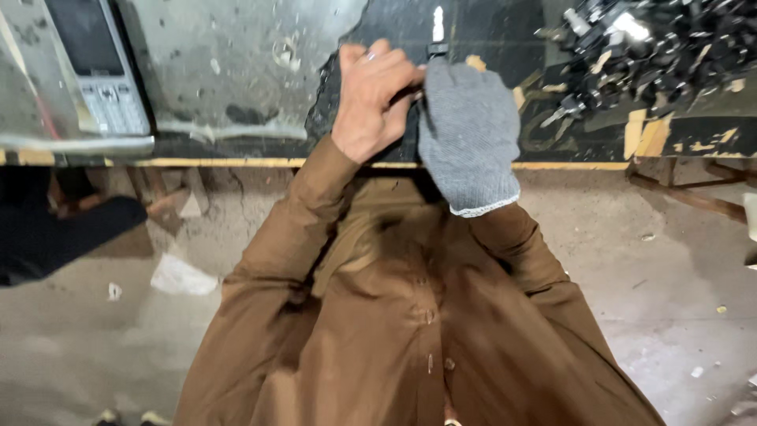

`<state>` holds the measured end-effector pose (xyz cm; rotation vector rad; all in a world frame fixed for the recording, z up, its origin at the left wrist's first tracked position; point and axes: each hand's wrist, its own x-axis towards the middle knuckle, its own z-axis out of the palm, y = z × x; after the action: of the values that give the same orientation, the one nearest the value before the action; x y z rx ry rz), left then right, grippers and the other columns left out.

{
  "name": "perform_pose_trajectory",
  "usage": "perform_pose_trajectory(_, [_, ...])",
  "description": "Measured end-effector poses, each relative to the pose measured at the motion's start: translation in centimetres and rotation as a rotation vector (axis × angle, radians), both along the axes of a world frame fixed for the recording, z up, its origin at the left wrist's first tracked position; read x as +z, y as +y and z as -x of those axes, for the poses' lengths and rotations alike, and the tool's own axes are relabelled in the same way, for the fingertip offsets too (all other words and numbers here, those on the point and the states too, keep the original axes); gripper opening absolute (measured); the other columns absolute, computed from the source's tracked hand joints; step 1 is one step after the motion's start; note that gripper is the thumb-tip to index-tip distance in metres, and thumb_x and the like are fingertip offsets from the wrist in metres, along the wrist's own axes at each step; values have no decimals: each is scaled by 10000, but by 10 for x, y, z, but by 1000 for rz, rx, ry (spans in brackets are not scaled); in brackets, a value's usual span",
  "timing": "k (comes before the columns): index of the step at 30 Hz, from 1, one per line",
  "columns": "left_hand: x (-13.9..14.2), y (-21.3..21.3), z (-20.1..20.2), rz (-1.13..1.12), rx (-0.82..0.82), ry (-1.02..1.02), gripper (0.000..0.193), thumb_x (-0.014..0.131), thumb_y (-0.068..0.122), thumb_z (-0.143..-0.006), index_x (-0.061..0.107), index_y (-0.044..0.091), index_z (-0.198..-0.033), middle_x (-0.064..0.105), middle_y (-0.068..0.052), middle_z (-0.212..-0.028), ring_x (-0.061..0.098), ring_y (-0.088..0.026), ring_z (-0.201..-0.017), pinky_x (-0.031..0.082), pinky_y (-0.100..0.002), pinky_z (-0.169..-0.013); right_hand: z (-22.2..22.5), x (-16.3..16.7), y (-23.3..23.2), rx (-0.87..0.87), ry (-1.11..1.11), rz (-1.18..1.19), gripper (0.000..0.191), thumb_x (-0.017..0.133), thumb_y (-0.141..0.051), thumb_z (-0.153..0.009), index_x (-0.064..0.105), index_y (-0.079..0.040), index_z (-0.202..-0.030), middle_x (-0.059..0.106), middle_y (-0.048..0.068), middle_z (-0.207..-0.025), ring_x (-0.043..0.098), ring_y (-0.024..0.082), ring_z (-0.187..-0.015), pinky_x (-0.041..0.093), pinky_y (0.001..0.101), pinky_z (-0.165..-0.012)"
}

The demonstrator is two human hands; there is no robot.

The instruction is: The person picks individual keys from a large pile on the workbench and threads each key onto a metal split key ring, pressing the ring open by hand to slide the key on, then sets the assembled ring aside and repeats with the next key.

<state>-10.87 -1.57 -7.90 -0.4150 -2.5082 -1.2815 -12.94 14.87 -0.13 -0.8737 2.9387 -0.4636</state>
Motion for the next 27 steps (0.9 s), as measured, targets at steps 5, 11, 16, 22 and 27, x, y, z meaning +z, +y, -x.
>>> perform_pose_trajectory(5, [-5,14,1,-19,255,31,280,725,-19,-891,705,105,-1141,587,-40,-938,570,-226,-942,342,-390,-868,-3,-5,7,8,64,180,441,723,-81,-940,599,-29,-1360,649,174,-1193,600,385,-1011,477,469,-861])
perform_pose_trajectory(11, [-13,15,-10,-16,260,16,605,717,-20,-943,452,52,-1482,615,9,-962,595,-205,-952,376,-391,-973,-15,-11,30,54,37,404,433,744,-98,-939,617,-39,-1348,636,166,-1235,616,384,-1095,487,462,-980])
perform_pose_trajectory(16, [-15,20,-25,72,226,88,664,721,-37,-931,383,45,-1497,606,3,-929,599,-187,-920,374,-402,-1032,-13,-16,17,-15,2,293,345,762,-99,-960,663,-44,-1287,674,145,-1167,631,370,-1032,489,456,-909])
perform_pose_trajectory(22, [-2,21,-28,39,229,58,573,724,-52,-897,457,54,-1393,605,-28,-964,594,-229,-931,387,-417,-1008,18,17,21,128,-188,506,225,731,-95,-997,654,-68,-1206,694,124,-1127,682,314,-1049,531,378,-913])
perform_pose_trajectory(27, [-2,7,-34,276,281,59,457,755,-35,-858,582,92,-1262,600,-86,-975,571,-303,-955,400,-429,-944,2,13,30,86,-138,560,240,758,-121,-969,683,-61,-1189,705,113,-1108,681,314,-1018,544,395,-900])
